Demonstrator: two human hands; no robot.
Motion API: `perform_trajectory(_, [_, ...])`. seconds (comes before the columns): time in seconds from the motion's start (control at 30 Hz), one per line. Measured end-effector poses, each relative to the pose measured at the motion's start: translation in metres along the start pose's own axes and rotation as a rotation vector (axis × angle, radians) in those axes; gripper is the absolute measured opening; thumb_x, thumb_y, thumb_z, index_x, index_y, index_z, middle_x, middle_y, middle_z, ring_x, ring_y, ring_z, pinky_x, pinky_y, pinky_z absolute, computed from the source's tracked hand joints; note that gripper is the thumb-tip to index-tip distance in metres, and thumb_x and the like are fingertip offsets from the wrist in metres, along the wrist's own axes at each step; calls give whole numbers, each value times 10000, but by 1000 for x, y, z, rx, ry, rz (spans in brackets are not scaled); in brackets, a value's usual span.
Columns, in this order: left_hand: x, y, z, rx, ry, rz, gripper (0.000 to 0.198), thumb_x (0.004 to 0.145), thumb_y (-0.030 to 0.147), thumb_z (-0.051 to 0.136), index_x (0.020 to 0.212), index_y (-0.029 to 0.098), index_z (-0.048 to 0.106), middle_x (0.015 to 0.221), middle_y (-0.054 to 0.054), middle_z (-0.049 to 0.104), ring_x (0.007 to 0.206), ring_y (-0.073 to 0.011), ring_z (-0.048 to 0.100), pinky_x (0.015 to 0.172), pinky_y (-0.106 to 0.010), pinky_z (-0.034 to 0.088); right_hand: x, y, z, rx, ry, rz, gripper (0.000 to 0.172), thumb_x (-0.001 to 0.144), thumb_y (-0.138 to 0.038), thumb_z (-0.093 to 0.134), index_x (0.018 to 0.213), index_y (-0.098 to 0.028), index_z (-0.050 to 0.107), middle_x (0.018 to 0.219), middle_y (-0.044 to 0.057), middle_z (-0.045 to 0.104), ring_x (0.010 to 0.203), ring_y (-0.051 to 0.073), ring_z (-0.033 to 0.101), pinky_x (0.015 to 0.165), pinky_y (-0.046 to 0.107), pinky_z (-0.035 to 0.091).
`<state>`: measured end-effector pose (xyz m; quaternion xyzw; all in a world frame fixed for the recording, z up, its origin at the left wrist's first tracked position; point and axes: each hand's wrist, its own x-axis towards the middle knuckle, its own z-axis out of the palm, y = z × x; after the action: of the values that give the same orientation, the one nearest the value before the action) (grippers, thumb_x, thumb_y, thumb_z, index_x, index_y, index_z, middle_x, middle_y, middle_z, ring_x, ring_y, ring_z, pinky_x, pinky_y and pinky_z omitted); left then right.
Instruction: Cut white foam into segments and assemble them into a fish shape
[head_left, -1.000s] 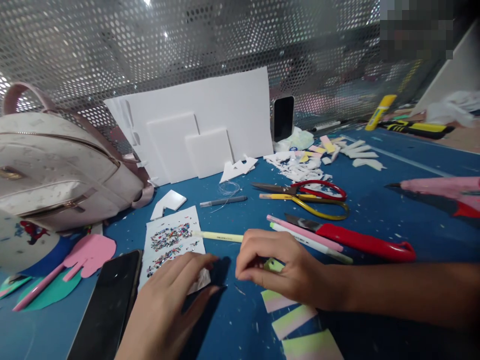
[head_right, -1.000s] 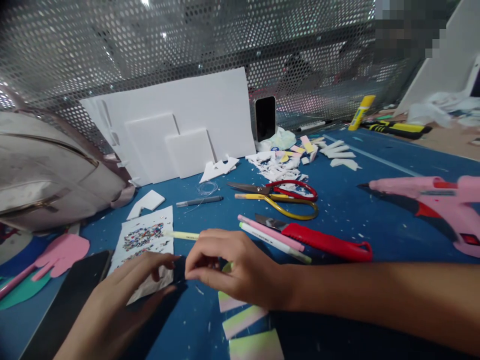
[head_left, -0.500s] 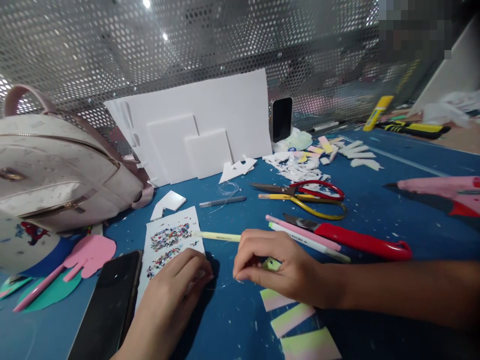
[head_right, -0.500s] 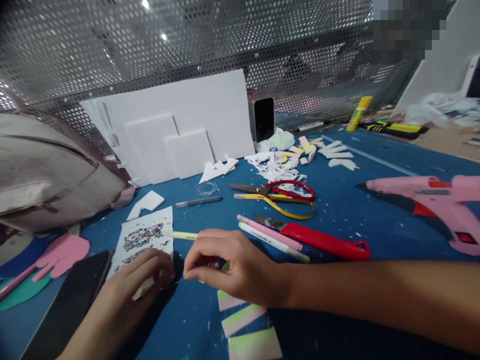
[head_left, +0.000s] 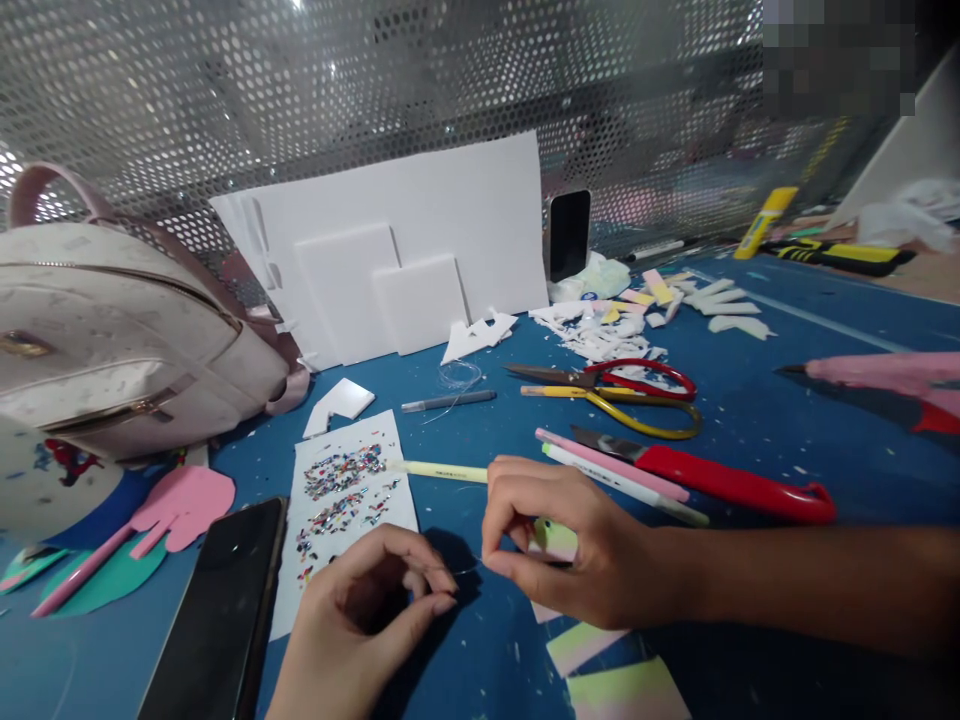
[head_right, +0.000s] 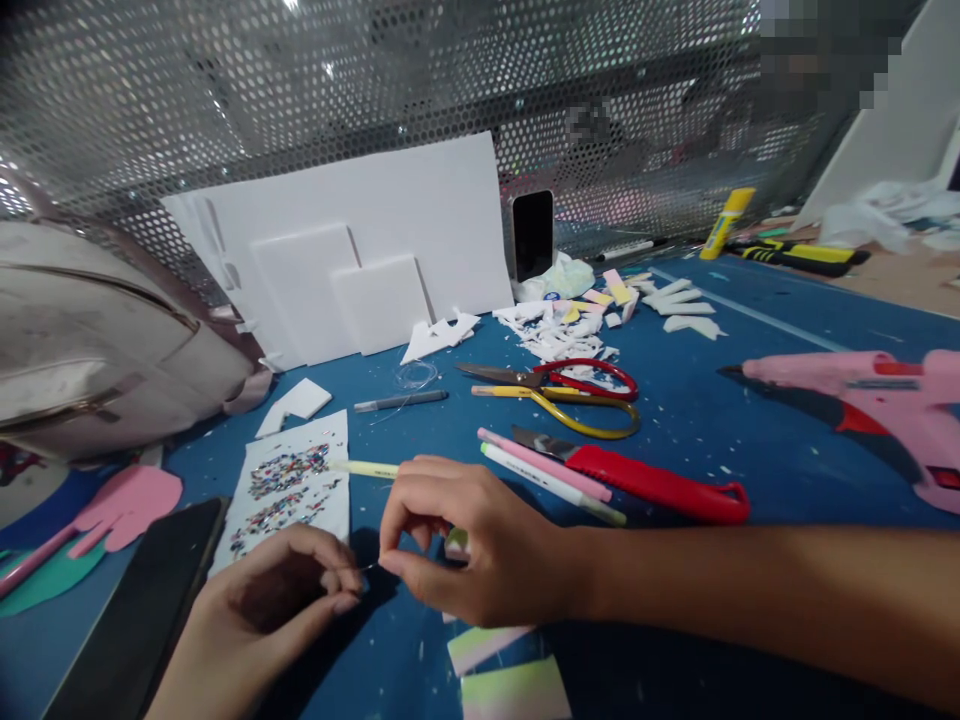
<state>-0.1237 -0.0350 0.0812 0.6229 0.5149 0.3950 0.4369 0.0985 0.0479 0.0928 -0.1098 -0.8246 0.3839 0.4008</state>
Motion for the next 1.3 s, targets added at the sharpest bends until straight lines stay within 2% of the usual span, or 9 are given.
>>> perform_trajectory(0.27, [3,-1,-3,-154,51,-73,139,836,216,744,913,198,630,808,10,682,730,-91,663,699,-147,545,-2,-3,-1,10,-57,-33,93,811,-83,538,783,-158,491,716,-7,456,670,114,417,625,259,345])
perform_trajectory(0.5, [3,-5,-3,-192,36,-74,166,848,226,745,944,206,611,827,13,681,756,-91,655,723,-161,544,0,-4,-1,-31,-107,-45,97,811,-85,534,777,-158,481,712,-2,462,673,116,418,627,255,341])
perform_trajectory(0.97, [2,-7,-4,-230,23,-41,188,843,195,747,958,220,602,819,28,682,755,-77,659,723,-142,542,-2,-2,-1,-46,-120,-47,92,807,-78,548,777,-145,492,716,-7,459,676,107,413,630,252,334])
perform_trajectory(1.23, [3,1,0,-214,69,-68,162,822,208,754,922,209,627,799,14,686,745,-95,663,710,-154,543,-3,-1,0,-63,-118,-36,94,810,-78,544,784,-148,487,719,-12,453,682,105,412,627,249,330])
perform_trajectory(1.3, [3,6,4,-233,118,-95,165,789,215,768,895,203,643,767,13,688,729,-99,661,701,-152,535,-3,1,1,-82,-105,-31,88,814,-84,542,790,-147,485,723,-13,450,681,105,404,625,249,325])
